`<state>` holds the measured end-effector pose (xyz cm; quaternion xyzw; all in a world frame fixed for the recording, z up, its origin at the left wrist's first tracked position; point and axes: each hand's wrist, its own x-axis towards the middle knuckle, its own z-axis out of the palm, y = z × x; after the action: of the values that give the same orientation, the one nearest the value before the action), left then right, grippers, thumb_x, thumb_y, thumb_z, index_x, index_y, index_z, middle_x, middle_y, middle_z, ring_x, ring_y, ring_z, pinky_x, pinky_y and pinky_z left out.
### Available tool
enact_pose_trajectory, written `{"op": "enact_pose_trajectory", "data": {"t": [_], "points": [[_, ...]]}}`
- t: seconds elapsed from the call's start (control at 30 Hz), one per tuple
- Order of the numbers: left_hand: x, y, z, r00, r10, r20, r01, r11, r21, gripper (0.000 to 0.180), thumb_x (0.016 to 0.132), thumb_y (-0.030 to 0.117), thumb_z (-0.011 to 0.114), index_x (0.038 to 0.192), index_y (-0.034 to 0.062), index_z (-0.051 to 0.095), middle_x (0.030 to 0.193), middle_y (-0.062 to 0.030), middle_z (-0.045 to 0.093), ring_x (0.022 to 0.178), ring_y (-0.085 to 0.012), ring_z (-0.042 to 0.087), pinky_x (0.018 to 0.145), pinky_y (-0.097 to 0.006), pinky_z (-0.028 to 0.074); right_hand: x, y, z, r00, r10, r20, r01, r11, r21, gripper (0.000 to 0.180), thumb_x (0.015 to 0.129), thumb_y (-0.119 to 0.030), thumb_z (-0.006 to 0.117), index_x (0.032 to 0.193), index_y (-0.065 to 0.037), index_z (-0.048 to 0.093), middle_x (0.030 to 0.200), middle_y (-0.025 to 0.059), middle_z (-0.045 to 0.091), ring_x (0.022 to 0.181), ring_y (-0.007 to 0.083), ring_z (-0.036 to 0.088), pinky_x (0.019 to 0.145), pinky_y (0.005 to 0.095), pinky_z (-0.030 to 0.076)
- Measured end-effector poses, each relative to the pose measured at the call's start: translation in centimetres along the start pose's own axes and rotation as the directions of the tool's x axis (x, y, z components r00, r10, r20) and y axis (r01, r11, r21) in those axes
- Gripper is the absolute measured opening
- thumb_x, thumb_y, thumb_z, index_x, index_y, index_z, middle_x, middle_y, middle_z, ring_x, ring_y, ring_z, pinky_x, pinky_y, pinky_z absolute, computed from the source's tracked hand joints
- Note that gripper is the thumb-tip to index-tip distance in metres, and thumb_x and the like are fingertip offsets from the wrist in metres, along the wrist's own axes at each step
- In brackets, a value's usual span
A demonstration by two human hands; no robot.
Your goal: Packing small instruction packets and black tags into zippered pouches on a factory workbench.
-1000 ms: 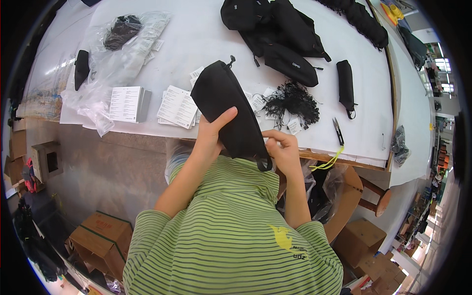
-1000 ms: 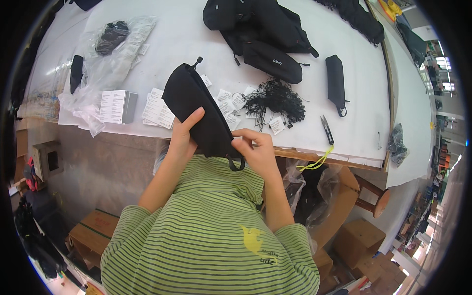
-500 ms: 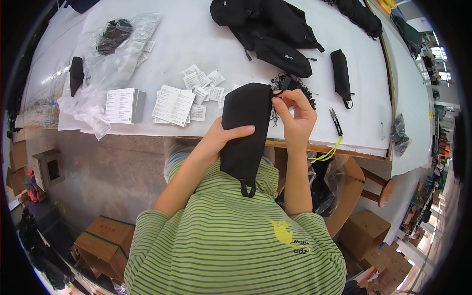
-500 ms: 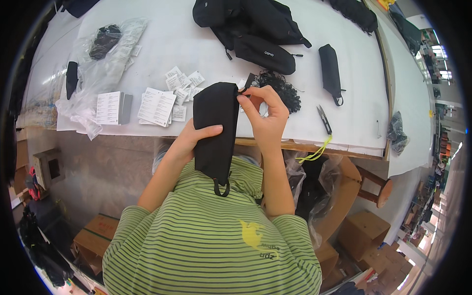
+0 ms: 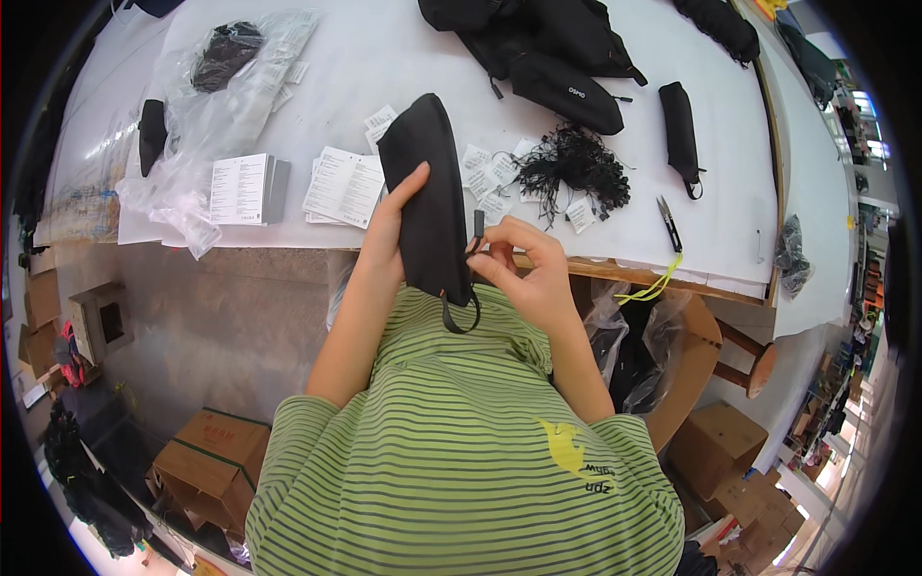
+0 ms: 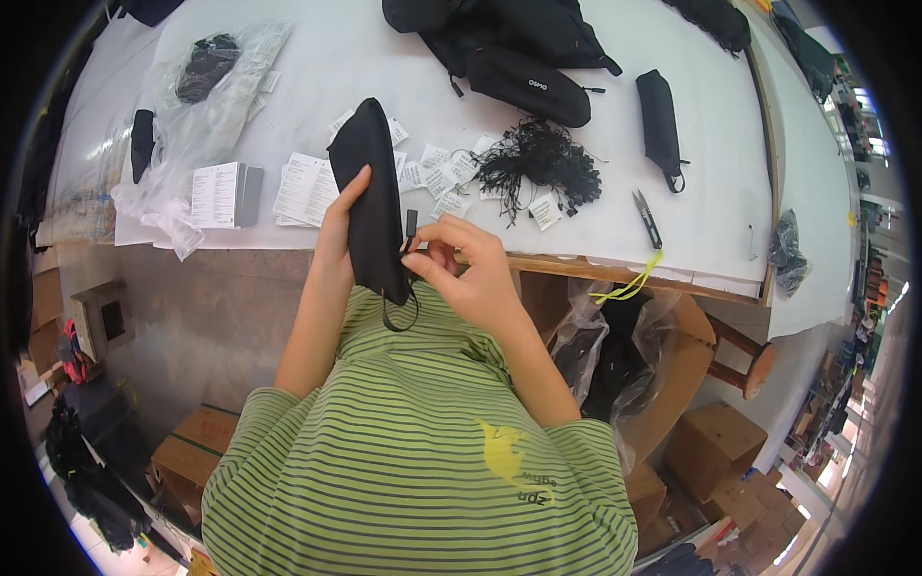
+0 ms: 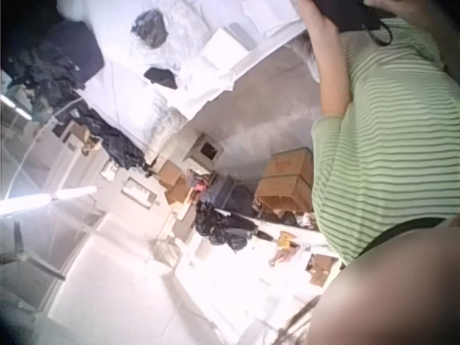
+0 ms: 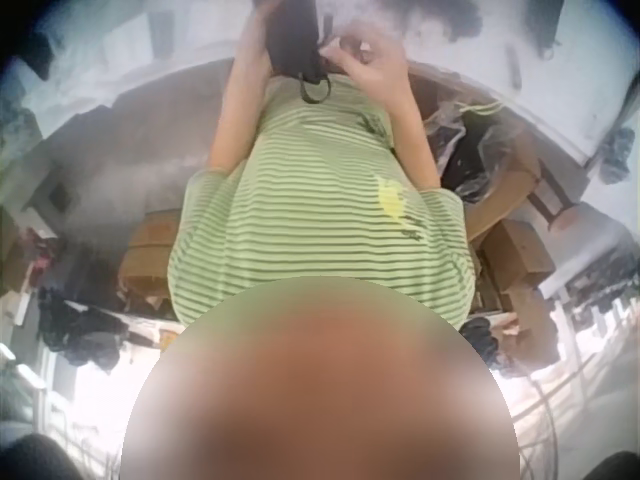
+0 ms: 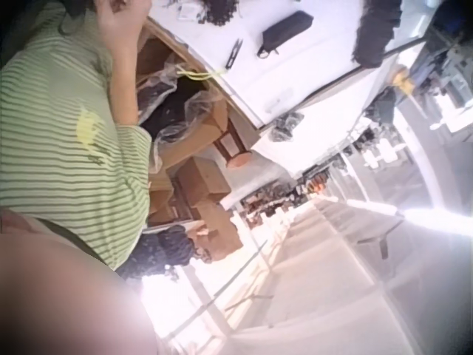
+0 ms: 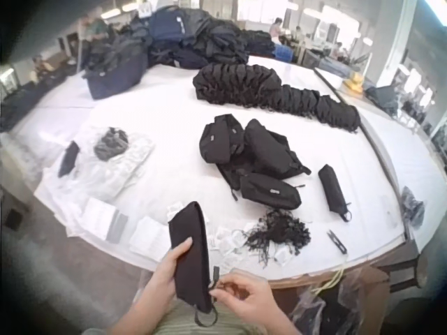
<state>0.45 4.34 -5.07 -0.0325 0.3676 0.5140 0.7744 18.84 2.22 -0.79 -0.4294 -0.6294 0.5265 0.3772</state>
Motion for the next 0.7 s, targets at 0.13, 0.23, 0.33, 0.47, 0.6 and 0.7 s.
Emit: {"op": "enact_pose_trajectory", "data": {"t": [0.13,0.23,0.33,0.47,0.6,0.7], "points": [[0.1,0.6,-0.1,0.997,0.018,-0.072,-0.020,0.999,-0.034,0.022,0.086,0.023,0.065,0.096,0.0029,0.065,0.083,-0.0068,0.069,0.068,-0.0163,0.067,0.062,-0.028,0.056,-0.3,0.0,0.1,0.992,0.077,0.102,-0.081,0.996,0.030,0.012,0.076,-0.004,0.071,0.084,0.000,0.063,0.067,-0.0002,0.047,0.060,0.0065,0.044,0.057,0.0218,0.035],[0.2,0.6,-0.4,0.997,0.017,-0.077,-0.020,0.999,-0.027,0.022,0.086,0.023,0.065,0.096,0.0030,0.065,0.082,-0.0066,0.069,0.067,-0.0160,0.066,0.061,-0.028,0.056,-0.4,-0.3,0.1,0.986,0.092,0.140,-0.097,0.995,0.028,0.012,0.077,-0.005,0.071,0.084,0.000,0.062,0.067,-0.0001,0.048,0.060,0.0068,0.044,0.057,0.0217,0.036],[0.5,0.6,-1.2,0.999,0.017,-0.032,-0.017,1.000,-0.014,0.023,0.087,0.023,0.065,0.098,0.0027,0.064,0.084,-0.0070,0.068,0.071,-0.0164,0.066,0.063,-0.029,0.056,-0.7,0.3,-0.1,0.985,0.077,0.153,-0.083,0.996,0.033,0.012,0.078,-0.007,0.070,0.086,-0.001,0.064,0.071,0.0004,0.052,0.060,0.0079,0.045,0.058,0.0221,0.037],[-0.3,0.1,0.8,0.945,0.276,-0.174,-0.271,0.961,0.053,0.029,0.089,0.022,0.062,0.110,0.0029,0.059,0.103,-0.0072,0.065,0.092,-0.0176,0.064,0.081,-0.034,0.052,-0.3,0.5,-1.1,0.962,-0.098,-0.256,0.017,0.954,-0.300,0.021,0.077,-0.007,0.071,0.098,-0.006,0.068,0.089,0.0033,0.064,0.065,0.0107,0.053,0.061,0.0234,0.043],[-0.5,-1.3,1.0,0.932,0.350,-0.091,-0.355,0.934,-0.045,0.033,0.091,0.021,0.057,0.121,0.0061,0.052,0.119,-0.0038,0.058,0.112,-0.0177,0.054,0.098,-0.034,0.040,-2.5,0.2,-0.6,0.983,-0.081,-0.162,0.024,0.945,-0.327,0.042,0.073,-0.006,0.075,0.114,-0.014,0.067,0.118,0.0069,0.062,0.085,0.0153,0.060,0.071,0.0266,0.049],[-1.2,-2.3,1.8,0.961,0.271,-0.050,-0.275,0.957,-0.087,0.032,0.093,0.021,0.053,0.121,0.0050,0.051,0.119,-0.0072,0.058,0.111,-0.0203,0.055,0.095,-0.037,0.044,-2.3,0.2,0.7,0.979,-0.122,-0.165,0.050,0.922,-0.384,0.044,0.072,-0.008,0.076,0.115,-0.014,0.067,0.125,0.0088,0.058,0.096,0.0203,0.060,0.077,0.0302,0.051]]}}
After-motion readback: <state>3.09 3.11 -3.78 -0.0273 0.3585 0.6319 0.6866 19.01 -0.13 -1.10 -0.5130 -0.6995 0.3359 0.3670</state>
